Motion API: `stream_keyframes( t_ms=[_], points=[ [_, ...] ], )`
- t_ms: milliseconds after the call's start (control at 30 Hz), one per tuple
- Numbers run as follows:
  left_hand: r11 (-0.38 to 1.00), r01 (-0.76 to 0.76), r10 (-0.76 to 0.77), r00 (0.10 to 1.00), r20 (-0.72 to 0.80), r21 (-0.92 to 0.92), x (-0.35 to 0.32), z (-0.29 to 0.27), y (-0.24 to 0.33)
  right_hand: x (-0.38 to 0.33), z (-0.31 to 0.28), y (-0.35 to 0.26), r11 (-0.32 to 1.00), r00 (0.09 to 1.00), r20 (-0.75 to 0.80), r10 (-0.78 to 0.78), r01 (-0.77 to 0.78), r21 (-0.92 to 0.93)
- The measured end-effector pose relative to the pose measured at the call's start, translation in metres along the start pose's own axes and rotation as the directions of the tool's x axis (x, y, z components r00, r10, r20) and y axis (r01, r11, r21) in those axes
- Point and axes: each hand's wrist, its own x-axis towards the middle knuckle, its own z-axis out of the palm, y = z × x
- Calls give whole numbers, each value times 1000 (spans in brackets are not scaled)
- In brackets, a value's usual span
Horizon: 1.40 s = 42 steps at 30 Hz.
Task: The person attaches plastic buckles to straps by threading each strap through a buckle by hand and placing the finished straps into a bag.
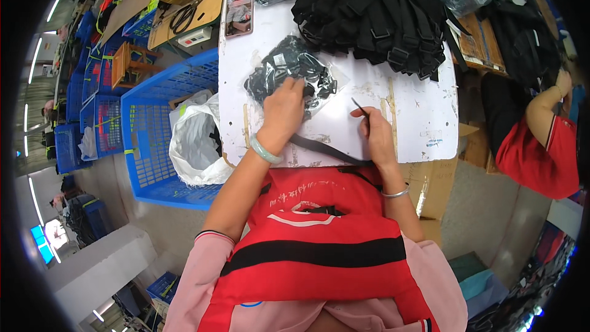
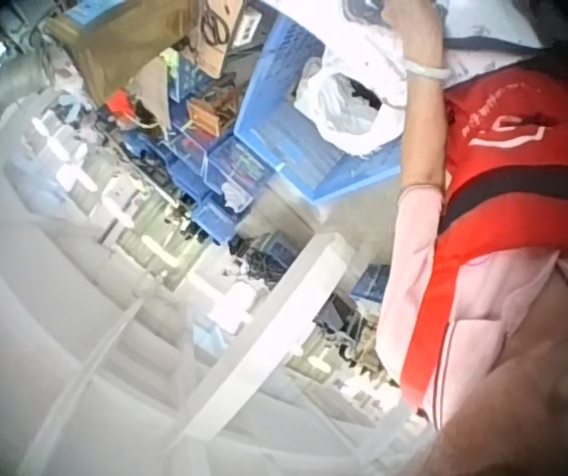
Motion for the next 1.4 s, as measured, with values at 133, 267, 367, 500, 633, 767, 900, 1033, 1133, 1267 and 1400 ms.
stream_keyframes(
  t_ms=[133,267,367,500,633,767,900,1033,1133,1267,1400],
  points=[
    [999,21,-16,985,-169,27,10,-4,-4,1,2,8,997,998,19,65,-65,37],
    [996,-51,38,986,-160,-80,19,1,1,4,1,9,984,992,23,124,-126,126],
    [993,-96,89,992,-87,-74,22,8,2,4,2,13,977,992,19,127,-129,171],
    [995,-93,89,991,-104,-36,29,7,5,5,1,13,970,992,25,123,-125,207],
    [995,-96,97,995,-36,30,39,8,-1,7,0,13,969,992,30,124,-128,213],
    [983,-181,180,983,16,40,39,5,-6,7,1,10,964,987,22,162,-163,209],
    [955,-293,292,956,35,52,32,6,-10,6,-1,12,967,986,22,167,-168,192],
    [943,-323,315,944,97,84,34,-2,-11,7,0,8,970,986,24,164,-166,178],
    [929,-353,337,931,140,114,44,2,-10,7,2,5,966,983,34,180,-184,183],
    [901,-411,392,908,149,136,53,1,-9,7,2,8,962,981,52,190,-196,189],
    [946,-320,322,946,31,-56,45,-7,-8,7,3,13,964,983,55,177,-185,192]
  ],
)
